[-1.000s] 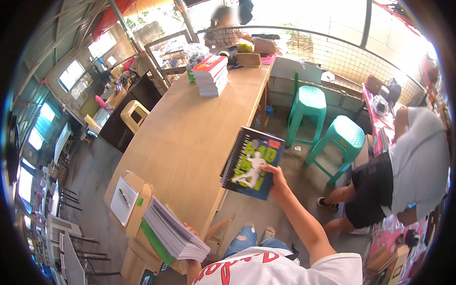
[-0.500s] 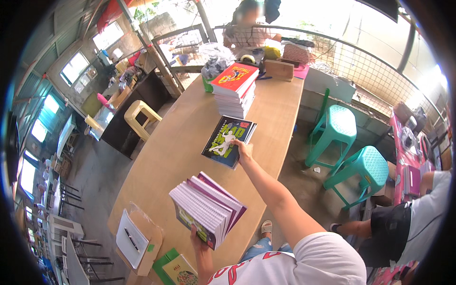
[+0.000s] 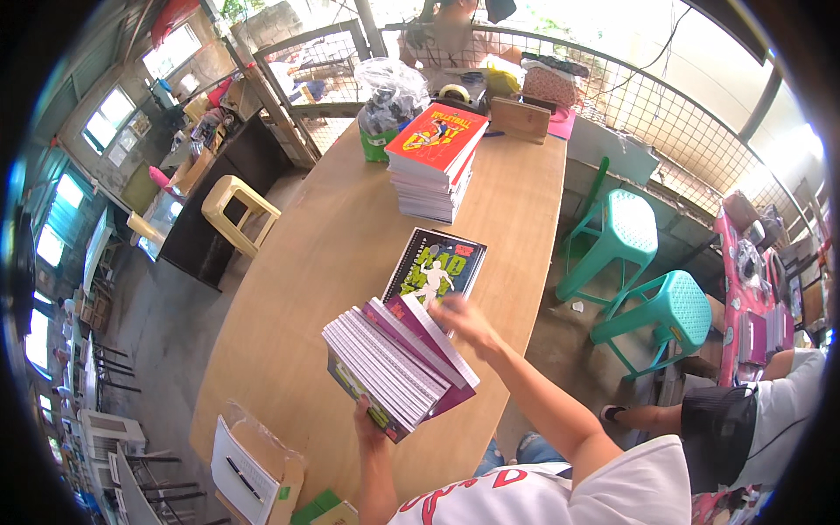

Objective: The person sorts various books and printed materials into stacks and into large cardboard boxes, using scissors to cut plastic packaging from a group of notebooks before placing them on a table.

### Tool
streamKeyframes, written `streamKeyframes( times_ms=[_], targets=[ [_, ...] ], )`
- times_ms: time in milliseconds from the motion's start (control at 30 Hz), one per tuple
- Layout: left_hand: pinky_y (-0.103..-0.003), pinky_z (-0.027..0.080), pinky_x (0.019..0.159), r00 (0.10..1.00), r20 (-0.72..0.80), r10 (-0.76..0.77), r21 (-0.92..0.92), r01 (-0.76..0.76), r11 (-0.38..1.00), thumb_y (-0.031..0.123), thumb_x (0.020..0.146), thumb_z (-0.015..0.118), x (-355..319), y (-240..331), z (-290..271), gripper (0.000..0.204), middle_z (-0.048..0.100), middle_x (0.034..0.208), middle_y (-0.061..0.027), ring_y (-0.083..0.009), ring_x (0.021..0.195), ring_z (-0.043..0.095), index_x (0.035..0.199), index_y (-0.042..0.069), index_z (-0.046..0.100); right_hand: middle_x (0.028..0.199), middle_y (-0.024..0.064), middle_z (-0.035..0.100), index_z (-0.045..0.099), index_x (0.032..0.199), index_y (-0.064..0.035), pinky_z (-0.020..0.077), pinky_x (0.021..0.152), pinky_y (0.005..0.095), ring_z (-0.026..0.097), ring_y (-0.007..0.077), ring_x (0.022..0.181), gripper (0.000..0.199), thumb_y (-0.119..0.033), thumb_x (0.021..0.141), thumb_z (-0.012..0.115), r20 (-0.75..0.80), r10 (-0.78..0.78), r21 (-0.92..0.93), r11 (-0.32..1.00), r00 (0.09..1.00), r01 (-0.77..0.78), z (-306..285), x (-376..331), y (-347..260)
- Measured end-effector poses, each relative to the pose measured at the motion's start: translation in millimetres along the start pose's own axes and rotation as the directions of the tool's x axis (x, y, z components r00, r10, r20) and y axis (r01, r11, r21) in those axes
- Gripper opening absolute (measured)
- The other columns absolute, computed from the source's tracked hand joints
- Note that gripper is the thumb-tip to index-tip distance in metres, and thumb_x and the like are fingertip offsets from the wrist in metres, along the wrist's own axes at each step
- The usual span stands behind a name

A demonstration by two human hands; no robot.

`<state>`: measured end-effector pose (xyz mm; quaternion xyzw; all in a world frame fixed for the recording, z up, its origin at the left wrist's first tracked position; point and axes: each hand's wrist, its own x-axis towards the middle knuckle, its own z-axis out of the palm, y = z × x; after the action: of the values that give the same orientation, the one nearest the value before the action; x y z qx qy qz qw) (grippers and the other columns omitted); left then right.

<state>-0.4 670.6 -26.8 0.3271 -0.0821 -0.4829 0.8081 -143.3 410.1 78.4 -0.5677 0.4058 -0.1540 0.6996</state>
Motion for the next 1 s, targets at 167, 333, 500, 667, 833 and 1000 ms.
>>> streamKeyframes(
  times_ms=[167, 333, 500, 667, 833, 1000],
  targets=[
    [-0.04, 0.049, 0.094, 1.0, 0.024, -0.02, 0.12, 0.017, 0.993, 0.034, 0.08, 0.07, 3, -1, 19, 0.076, 0.052, 0.128, -0.012, -0.0256, 0.114, 0.055, 0.137, -0.001, 0.036, 0.114, 0.0202, 0.058, 0.038, 0.136, 0.0011, 0.0471, 0.089, 0.0398, 0.057, 0.0264, 0.105, 0.085, -0.05, 0.079, 0.074, 0.281, -0.014, 0.119, 0.993, 0.96, -0.021, 8, -36, -8],
    [-0.042, 0.046, 0.097, 0.993, -0.058, -0.1, 0.195, 0.11, 0.975, 0.027, 0.085, 0.065, -6, -14, 28, 0.069, 0.051, 0.13, -0.0131, -0.028, 0.116, 0.054, 0.138, -0.003, 0.034, 0.1, 0.0126, 0.065, 0.057, 0.117, 0.0026, 0.0483, 0.082, 0.0317, 0.061, 0.0168, 0.092, 0.047, -0.032, 0.087, 0.069, 0.159, -0.162, -0.207, 0.959, 0.974, 0.193, 11, -39, 22],
    [-0.042, 0.047, 0.097, 0.979, -0.122, -0.165, 0.031, 0.17, 0.985, 0.015, 0.086, 0.064, -14, -28, 25, 0.06, 0.054, 0.128, -0.0124, -0.0272, 0.115, 0.056, 0.137, -0.001, 0.037, 0.088, 0.0071, 0.068, 0.065, 0.105, 0.0029, 0.0494, 0.074, 0.0309, 0.059, 0.0125, 0.079, 0.031, -0.024, 0.089, 0.067, 0.001, -0.099, 0.019, 0.995, 0.995, 0.099, -8, -66, 37],
    [-0.044, 0.046, 0.099, 0.978, -0.137, -0.155, -0.144, 0.135, 0.98, 0.027, 0.085, 0.068, -35, -42, -9, 0.068, 0.054, 0.13, -0.0123, -0.0277, 0.117, 0.055, 0.139, 0.001, 0.036, 0.09, 0.0053, 0.068, 0.063, 0.106, 0.005, 0.0526, 0.068, 0.0276, 0.06, 0.0093, 0.074, 0.022, -0.011, 0.091, 0.063, -0.167, -0.135, 0.129, 0.979, 0.977, 0.158, -63, -108, 25],
    [-0.043, 0.046, 0.101, 0.986, -0.129, -0.104, -0.1, 0.091, 0.991, 0.035, 0.084, 0.067, -40, -40, 1, 0.07, 0.053, 0.132, -0.0127, -0.0283, 0.118, 0.054, 0.139, 0.002, 0.038, 0.098, 0.0115, 0.067, 0.057, 0.112, 0.0065, 0.0575, 0.076, 0.0361, 0.067, 0.0185, 0.081, 0.028, -0.011, 0.09, 0.064, -0.073, 0.099, 0.328, 0.942, 0.992, -0.069, -74, -129, 79],
    [-0.04, 0.052, 0.092, 0.943, -0.171, -0.285, 0.208, 0.317, 0.925, 0.022, 0.086, 0.063, -42, -16, 1, 0.055, 0.059, 0.123, -0.0136, -0.0269, 0.107, 0.062, 0.133, -0.001, 0.043, 0.099, 0.0122, 0.067, 0.057, 0.112, 0.0041, 0.057, 0.076, 0.0365, 0.067, 0.0203, 0.083, 0.03, -0.015, 0.09, 0.065, 0.142, 0.236, 0.482, 0.832, 0.961, -0.275, -37, -93, 104]
  ],
)
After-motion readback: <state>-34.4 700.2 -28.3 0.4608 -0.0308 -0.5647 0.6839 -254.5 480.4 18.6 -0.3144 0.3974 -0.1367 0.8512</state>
